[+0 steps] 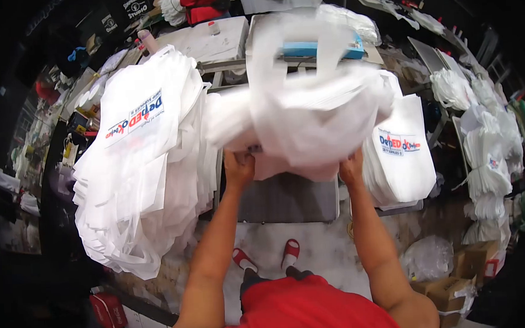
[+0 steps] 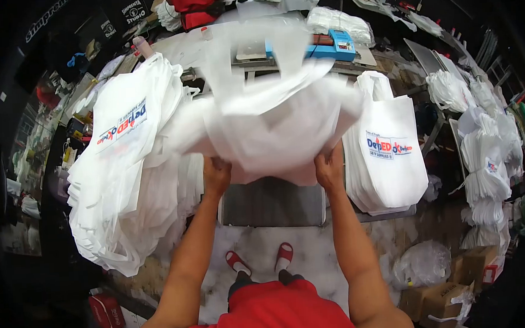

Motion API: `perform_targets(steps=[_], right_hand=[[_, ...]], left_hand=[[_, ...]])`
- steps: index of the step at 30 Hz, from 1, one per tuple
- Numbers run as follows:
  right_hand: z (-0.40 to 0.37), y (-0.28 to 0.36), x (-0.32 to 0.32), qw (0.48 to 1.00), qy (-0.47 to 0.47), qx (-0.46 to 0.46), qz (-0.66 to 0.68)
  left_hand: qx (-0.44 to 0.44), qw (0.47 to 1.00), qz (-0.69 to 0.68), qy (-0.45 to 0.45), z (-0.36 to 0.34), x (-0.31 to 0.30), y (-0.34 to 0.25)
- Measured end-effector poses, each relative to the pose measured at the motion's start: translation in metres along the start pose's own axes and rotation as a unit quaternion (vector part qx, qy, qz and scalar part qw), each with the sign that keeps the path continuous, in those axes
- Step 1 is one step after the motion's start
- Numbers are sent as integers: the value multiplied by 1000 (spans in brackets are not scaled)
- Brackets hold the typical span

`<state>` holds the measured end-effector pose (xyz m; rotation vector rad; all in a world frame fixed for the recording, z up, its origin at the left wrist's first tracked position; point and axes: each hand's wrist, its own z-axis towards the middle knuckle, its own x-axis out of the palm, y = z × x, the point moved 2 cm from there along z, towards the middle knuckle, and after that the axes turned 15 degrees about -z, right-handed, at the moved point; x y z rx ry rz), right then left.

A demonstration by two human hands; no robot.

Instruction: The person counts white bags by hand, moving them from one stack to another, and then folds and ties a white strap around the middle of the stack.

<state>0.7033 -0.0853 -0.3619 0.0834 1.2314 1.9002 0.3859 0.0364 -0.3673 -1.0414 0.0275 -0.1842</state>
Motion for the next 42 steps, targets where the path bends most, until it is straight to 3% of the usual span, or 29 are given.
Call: perform_targets(steps=[1,2,4,8,11,13,17,18,19,21,26,34,38,39,40,41,42], right_hand=[[-23,-73,15,992,59,99,41],[-32,-91,22,982,122,144,-6],[-34,-69,25,947,236,202,-75],[-2,8,-8,950,254,179,13],[38,22,-7,944,260,189,77],[47,-15,18,926,284,236,81],[-32,-192,102,877,370,300,-67],[-58,-216,112,865,381,308,-102],[-53,-174,101,831,324,427,-148],[-48,-131,90,854,270,392,-209],[-34,-87,81,873,222,362,-240],[-43,-93,84,854,278,336,-284],[-58,-117,84,899,179,234,-325],[-65,-141,82,923,112,171,-326],[-46,-86,60,917,158,174,-321],[-47,-79,54,938,110,181,-273],[-56,-118,57,938,73,147,-305]], left_hand=[[-78,996,41,22,-13,-7,32],[-147,986,57,49,-25,-11,53],[-261,958,65,105,-40,-18,57],[-314,937,-21,154,13,-36,-5],[-357,918,-54,162,44,-36,-12],[-412,899,-7,149,40,-31,22],[-532,816,174,140,-6,-20,104],[-546,802,204,131,-19,-16,123],[-553,794,226,116,-28,-14,138],[-519,817,242,76,-47,-24,181],[-483,843,237,23,-19,-4,98],[-437,848,294,59,-30,-6,115],[-424,845,311,98,-34,-21,128],[-372,854,357,72,-40,-21,110],[-328,875,345,90,-44,-24,82],[-291,903,298,110,-53,-26,49],[-208,931,275,121,-82,-32,39]])
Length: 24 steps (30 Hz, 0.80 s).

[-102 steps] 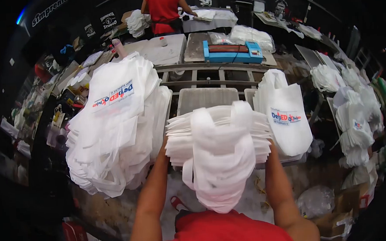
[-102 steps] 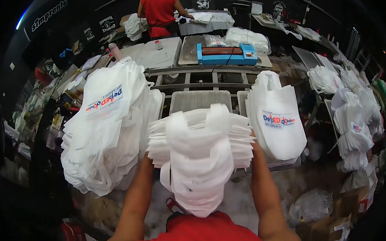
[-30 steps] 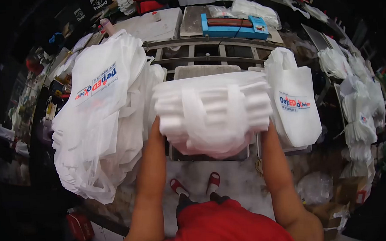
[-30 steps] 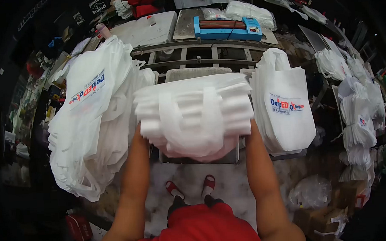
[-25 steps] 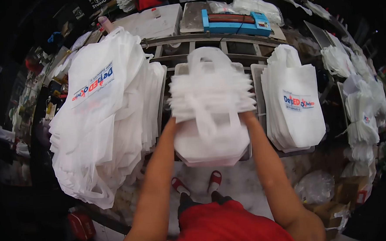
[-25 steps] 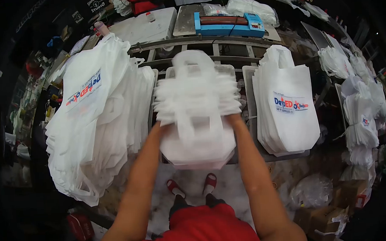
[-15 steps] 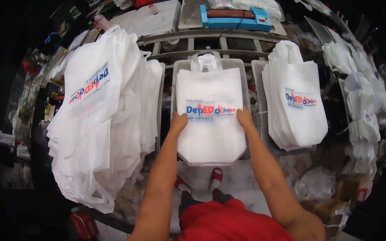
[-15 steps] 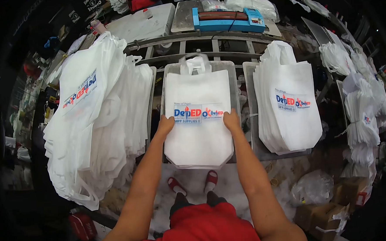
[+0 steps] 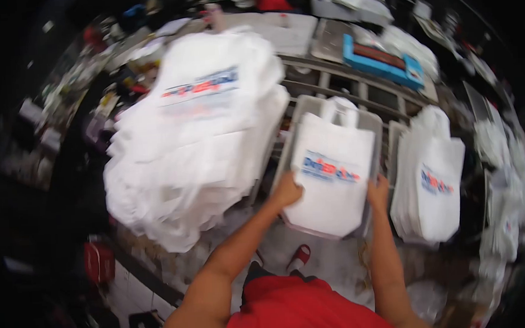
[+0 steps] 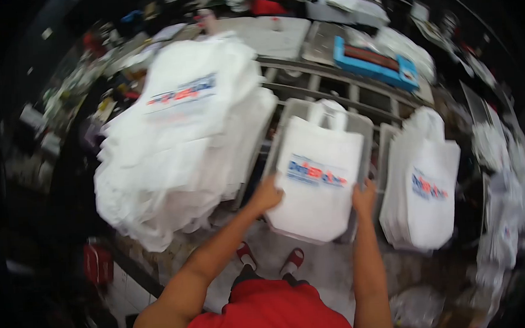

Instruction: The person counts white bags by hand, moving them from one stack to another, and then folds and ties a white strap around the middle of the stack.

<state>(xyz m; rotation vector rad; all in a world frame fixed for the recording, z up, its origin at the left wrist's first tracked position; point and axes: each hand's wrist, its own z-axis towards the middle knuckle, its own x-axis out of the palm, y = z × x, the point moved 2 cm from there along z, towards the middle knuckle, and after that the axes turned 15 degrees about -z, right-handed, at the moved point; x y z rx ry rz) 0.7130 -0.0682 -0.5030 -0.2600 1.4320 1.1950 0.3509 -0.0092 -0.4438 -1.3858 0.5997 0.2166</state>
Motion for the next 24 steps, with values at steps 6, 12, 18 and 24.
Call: perform_targets(steps=[6,12,18,24], right_hand=[[0,200,-136,965,62,-150,204],[-61,424,-228,862,44,-491,120],[-68,475,-203,838,29,-539,76],[-107,513,-255,832,98,-536,101]], left_hand=[[84,835,-207,503,-153,-175,-205],[184,960,-118,177,-173,-387,-285],[246,966,81,14,-128,-436,-210],[283,955,76,55,-120,-430,-204]])
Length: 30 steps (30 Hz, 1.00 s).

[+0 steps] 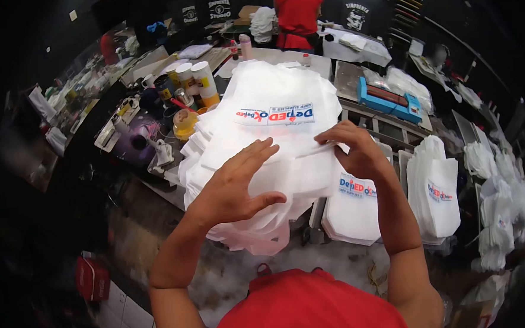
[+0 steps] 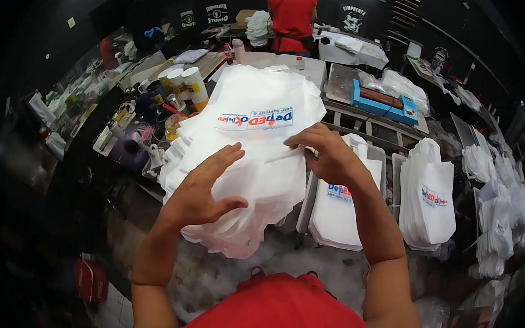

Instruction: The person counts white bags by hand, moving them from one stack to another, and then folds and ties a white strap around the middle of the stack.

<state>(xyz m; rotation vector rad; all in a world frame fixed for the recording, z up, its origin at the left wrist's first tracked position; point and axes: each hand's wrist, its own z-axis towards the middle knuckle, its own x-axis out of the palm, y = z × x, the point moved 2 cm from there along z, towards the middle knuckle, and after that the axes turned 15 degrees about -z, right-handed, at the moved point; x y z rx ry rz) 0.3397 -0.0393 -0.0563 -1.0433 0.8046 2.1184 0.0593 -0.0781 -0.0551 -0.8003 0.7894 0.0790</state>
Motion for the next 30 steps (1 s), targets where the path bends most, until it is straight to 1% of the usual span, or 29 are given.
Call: perform_targets(steps=[1,3,4,5,7,8,9,11,12,13,14,15,16,17,18,19,20,21,23,24,25,27,28,29,30], right_hand=[[0,6,2,1000,-2,3,-4],[-6,20,11,994,34,-28,100],[-11,28,18,991,49,-6,125],[-12,33,19,989,90,-30,114],[-20,36,24,982,65,-35,174],[-23,32,22,978,43,-19,205],[-26,24,19,972,20,-2,236],[-34,-9,22,981,-66,65,173],[-35,-18,21,978,-81,105,159],[-37,-24,21,974,-95,145,144],[-41,-27,23,974,-77,163,139],[-41,-25,23,974,-77,165,138],[-41,-19,23,983,-67,132,108],[-42,-13,22,990,-53,99,80],[-43,-6,17,993,-38,64,89],[-41,3,8,993,-31,59,95],[-39,19,-3,994,4,-13,112],[-38,34,-9,987,39,-86,131],[-37,62,-8,984,99,-140,45],[-37,70,0,985,86,-152,13],[-33,68,6,982,88,-165,25],[-29,62,18,978,45,-205,-8],[-22,59,20,974,10,-221,36],[-17,57,18,973,12,-228,42],[-12,56,13,974,4,-219,53]], left_hand=[[5,1000,-2,1,2,2,4],[-12,998,-56,1,6,10,16],[5,999,-50,-18,10,14,15],[9,999,-48,-17,12,14,15],[-57,993,-9,108,12,18,18],[34,997,-2,69,7,25,28],[39,997,-1,73,7,20,25],[-60,990,46,121,3,12,20],[10,998,36,57,1,9,18],[13,997,35,60,-1,6,18],[14,999,31,30,-1,0,15],[15,999,28,-3,-1,-5,14],[22,999,0,-45,1,-9,17],[21,996,11,-81,2,-15,16],[22,995,17,-95,4,-20,16],[22,993,25,-112,6,-26,16],[2,996,45,-78,5,-31,14],[-12,995,49,-86,4,-31,7],[-97,989,-8,-108,-3,-27,-6],[-90,989,18,-113,-8,-25,-13],[-103,987,27,-121,-10,-26,-16],[5,989,133,-66,-14,-28,-24],[-23,983,178,-31,-16,-33,-31],[-30,982,183,-35,-18,-34,-35],[-16,978,204,-39,-18,-35,-42]])
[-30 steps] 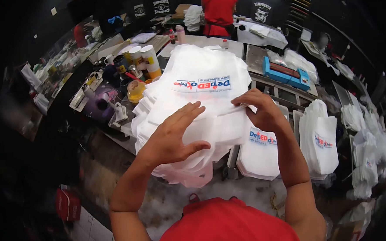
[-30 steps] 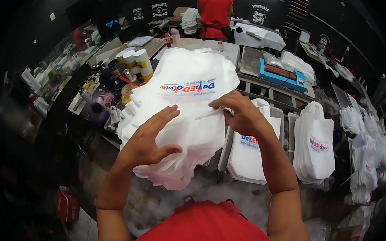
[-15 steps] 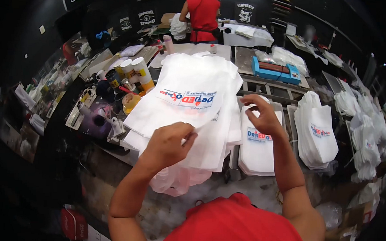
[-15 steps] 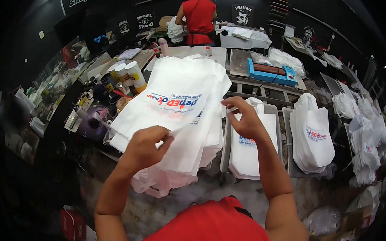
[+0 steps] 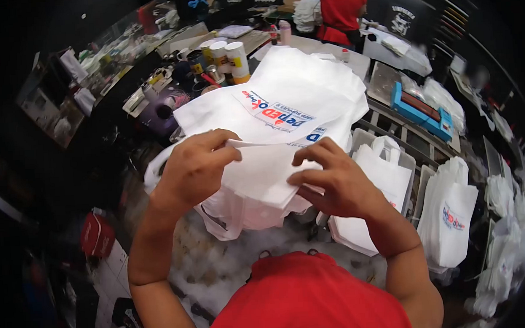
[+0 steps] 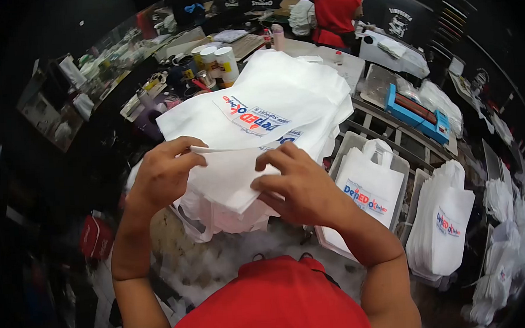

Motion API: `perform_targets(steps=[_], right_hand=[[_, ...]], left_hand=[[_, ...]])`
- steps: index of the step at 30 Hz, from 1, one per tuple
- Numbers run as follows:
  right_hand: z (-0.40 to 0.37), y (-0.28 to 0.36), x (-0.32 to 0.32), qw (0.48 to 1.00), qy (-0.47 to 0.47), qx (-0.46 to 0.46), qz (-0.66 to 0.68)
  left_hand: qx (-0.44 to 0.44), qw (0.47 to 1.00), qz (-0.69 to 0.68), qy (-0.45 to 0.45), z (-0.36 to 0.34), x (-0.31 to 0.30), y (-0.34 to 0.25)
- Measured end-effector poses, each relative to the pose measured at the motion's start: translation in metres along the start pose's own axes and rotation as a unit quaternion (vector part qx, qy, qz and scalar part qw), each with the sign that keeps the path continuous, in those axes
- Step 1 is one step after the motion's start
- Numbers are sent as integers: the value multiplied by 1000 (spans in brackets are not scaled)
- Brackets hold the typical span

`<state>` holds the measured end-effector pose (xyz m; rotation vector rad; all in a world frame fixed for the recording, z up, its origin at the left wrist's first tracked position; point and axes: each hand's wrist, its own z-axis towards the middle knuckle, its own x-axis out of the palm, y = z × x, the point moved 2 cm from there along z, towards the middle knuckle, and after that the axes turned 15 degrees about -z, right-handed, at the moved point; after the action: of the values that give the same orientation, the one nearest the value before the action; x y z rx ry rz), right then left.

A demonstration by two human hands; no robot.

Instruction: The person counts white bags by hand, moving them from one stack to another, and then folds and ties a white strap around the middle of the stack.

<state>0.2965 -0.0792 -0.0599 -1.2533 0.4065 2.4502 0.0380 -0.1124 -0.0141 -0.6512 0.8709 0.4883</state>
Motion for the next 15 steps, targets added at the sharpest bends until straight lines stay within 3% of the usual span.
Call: perform_targets(steps=[1,2,3,5,8,11,13,15], right_hand=[[4,-2,-4,1000,-11,8,8],[8,-4,-7,1000,-14,11,14],[10,-5,-7,1000,-15,4,19],[10,-7,-7,999,24,23,28],[6,-8,-5,999,14,24,32],[3,-6,-5,998,1,41,42],[2,-2,-6,997,0,55,49],[0,2,-9,996,11,65,64]], left_hand=[[15,1000,23,-7,1,-4,-9],[-58,998,13,5,-2,-6,-21],[-65,998,18,3,-4,-2,-28],[-48,993,-23,-109,-8,3,-35],[-77,988,-40,-127,-19,10,-22],[-62,988,-30,-137,-21,13,-14],[7,987,32,-157,-17,12,-12],[0,984,5,-176,-16,12,-14]])
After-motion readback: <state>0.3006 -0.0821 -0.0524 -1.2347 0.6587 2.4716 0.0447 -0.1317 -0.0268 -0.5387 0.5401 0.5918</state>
